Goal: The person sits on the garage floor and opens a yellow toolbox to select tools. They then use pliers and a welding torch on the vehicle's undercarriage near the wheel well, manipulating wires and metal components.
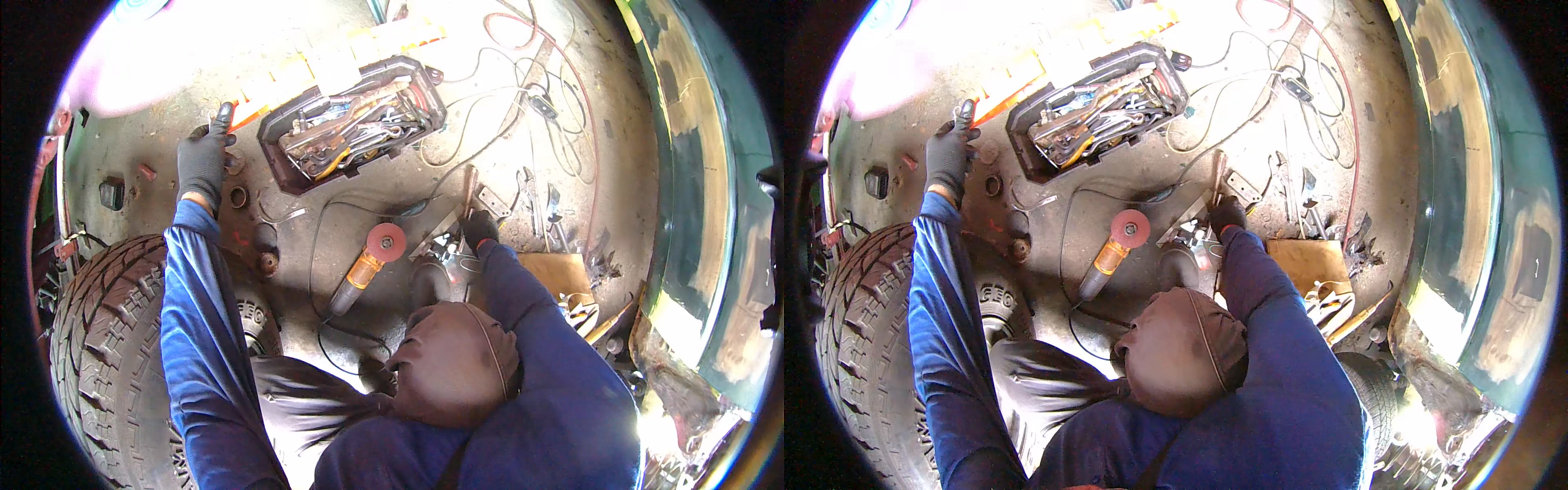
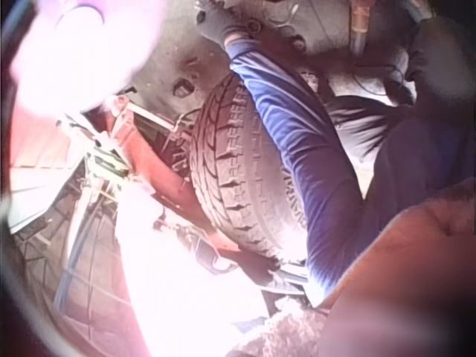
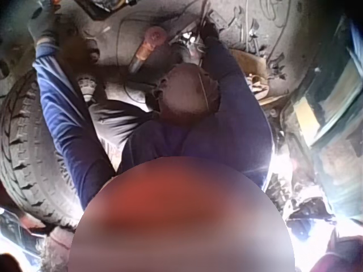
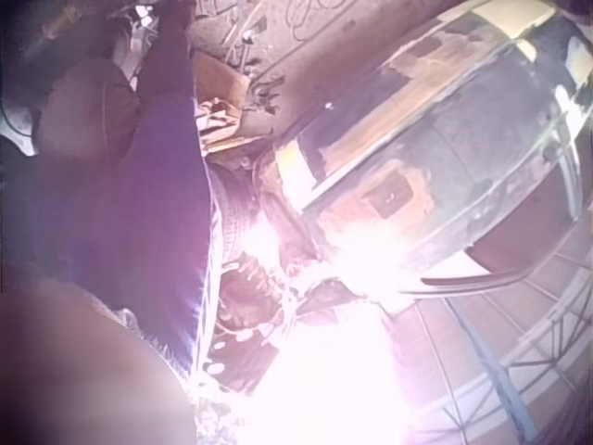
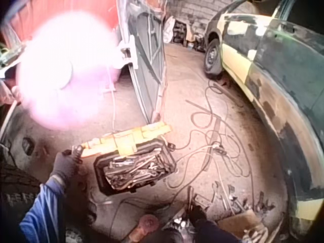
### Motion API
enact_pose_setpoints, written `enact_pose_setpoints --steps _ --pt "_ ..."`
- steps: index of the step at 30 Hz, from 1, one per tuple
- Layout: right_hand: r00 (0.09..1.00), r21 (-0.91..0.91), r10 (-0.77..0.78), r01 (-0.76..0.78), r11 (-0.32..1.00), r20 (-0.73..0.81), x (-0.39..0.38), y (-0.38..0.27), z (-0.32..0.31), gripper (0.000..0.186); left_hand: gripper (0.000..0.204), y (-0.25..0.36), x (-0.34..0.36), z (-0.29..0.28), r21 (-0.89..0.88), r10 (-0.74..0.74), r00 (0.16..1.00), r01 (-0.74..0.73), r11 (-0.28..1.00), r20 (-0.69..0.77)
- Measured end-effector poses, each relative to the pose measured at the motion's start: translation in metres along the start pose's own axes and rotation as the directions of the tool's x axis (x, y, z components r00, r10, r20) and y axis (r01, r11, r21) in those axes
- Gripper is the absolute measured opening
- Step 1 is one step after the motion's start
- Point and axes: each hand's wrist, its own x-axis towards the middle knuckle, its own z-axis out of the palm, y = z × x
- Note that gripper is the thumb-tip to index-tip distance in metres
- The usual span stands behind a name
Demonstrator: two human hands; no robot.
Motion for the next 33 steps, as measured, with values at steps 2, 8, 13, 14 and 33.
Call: enact_pose_setpoints --steps 2,8,13,14,33 --pt "0.997 0.047 0.024 -0.021 0.999 -0.069 -0.013 -0.014 -0.007 0.068 0.082 0.000 -0.001 0.001 -0.005 -0.001 1.000 0.001 1.000 -0.009" --pt "0.997 0.256 0.016 0.003 0.967 -0.070 -0.024 -0.034 -0.025 0.063 0.083 -0.002 0.002 0.000 0.019 0.000 1.000 -0.001 1.000 0.012" --pt "0.996 0.239 -0.055 0.072 0.968 -0.077 -0.037 -0.025 -0.044 0.052 0.081 -0.004 0.005 0.001 -0.009 -0.006 1.000 0.006 1.000 -0.007" --pt "0.995 0.238 -0.060 0.077 0.968 -0.078 -0.041 -0.024 -0.052 0.051 0.080 -0.005 0.005 0.002 -0.003 -0.005 1.000 0.005 1.000 -0.020" --pt "0.413 -0.393 -0.909 0.845 0.362 0.052 -0.015 -0.294 -0.202 0.049 0.081 0.002 0.001 0.001 -0.027 -0.035 0.999 0.035 0.999 -0.006"
